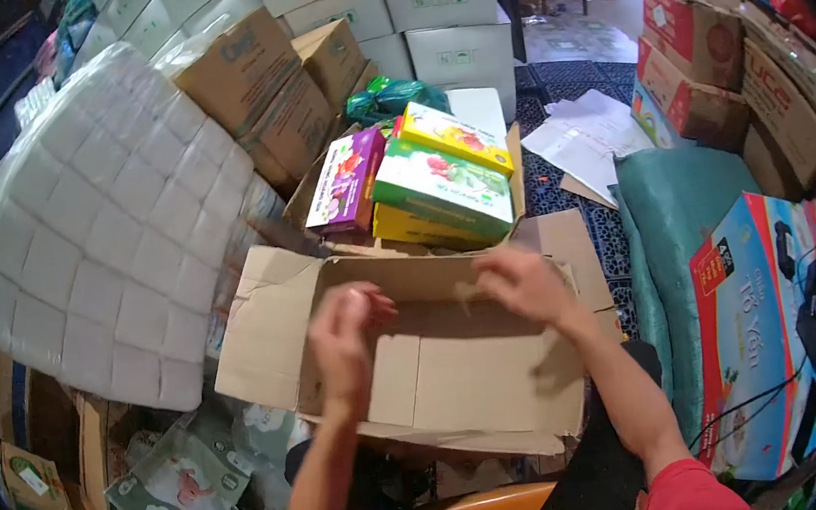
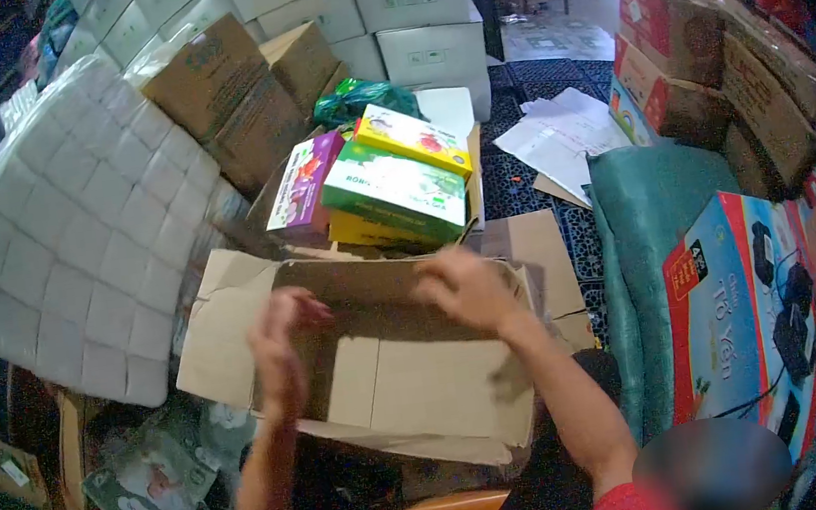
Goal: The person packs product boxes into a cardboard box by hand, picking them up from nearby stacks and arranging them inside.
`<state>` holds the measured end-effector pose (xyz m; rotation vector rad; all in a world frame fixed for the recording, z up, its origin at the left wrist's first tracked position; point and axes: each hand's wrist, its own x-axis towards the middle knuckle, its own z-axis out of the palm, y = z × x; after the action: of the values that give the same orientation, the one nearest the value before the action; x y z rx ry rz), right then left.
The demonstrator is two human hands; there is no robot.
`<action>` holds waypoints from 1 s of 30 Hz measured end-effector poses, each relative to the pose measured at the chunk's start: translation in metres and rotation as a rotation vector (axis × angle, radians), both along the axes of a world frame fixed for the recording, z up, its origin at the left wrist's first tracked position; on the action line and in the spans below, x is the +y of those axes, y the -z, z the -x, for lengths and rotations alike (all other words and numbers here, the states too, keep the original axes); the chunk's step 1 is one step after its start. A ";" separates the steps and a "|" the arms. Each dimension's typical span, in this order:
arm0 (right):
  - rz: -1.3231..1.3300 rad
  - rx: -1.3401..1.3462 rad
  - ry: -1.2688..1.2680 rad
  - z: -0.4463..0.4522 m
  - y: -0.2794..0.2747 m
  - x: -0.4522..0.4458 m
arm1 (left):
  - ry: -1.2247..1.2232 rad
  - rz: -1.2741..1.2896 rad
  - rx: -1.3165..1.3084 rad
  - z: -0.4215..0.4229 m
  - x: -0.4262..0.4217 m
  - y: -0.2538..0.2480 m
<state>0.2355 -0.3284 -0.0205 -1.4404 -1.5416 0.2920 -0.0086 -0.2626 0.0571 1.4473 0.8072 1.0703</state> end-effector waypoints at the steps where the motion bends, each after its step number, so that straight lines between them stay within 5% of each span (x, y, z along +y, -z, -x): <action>1: -0.017 0.029 0.199 -0.021 0.013 0.012 | -0.042 -0.057 0.001 -0.004 0.027 -0.009; 4: -0.081 -0.170 0.560 -0.043 0.036 0.035 | -0.131 -0.407 0.175 -0.036 0.113 -0.015; 8: 0.334 -0.117 0.489 -0.025 0.068 0.046 | -0.231 -0.397 0.561 -0.087 0.224 0.034; 13: 0.238 0.080 0.604 -0.044 0.075 0.061 | -0.385 -0.259 0.682 -0.133 0.219 0.044; 17: 0.226 0.076 0.550 -0.038 0.070 0.061 | -0.253 -0.146 0.615 -0.134 0.216 0.042; 22: 0.286 0.239 0.465 -0.054 0.070 0.061 | -0.161 0.004 0.128 -0.133 0.194 0.036; 27: -0.114 0.953 0.271 -0.033 0.041 0.049 | -0.167 -0.100 -0.004 -0.085 0.120 0.002; 30: -0.309 0.935 0.125 -0.013 0.008 0.030 | -0.114 -0.212 -0.144 -0.038 0.098 0.027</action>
<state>0.2487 -0.2982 -0.0289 -0.9262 -0.6890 0.5312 0.0290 -0.1646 0.0305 1.4933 0.6953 1.3643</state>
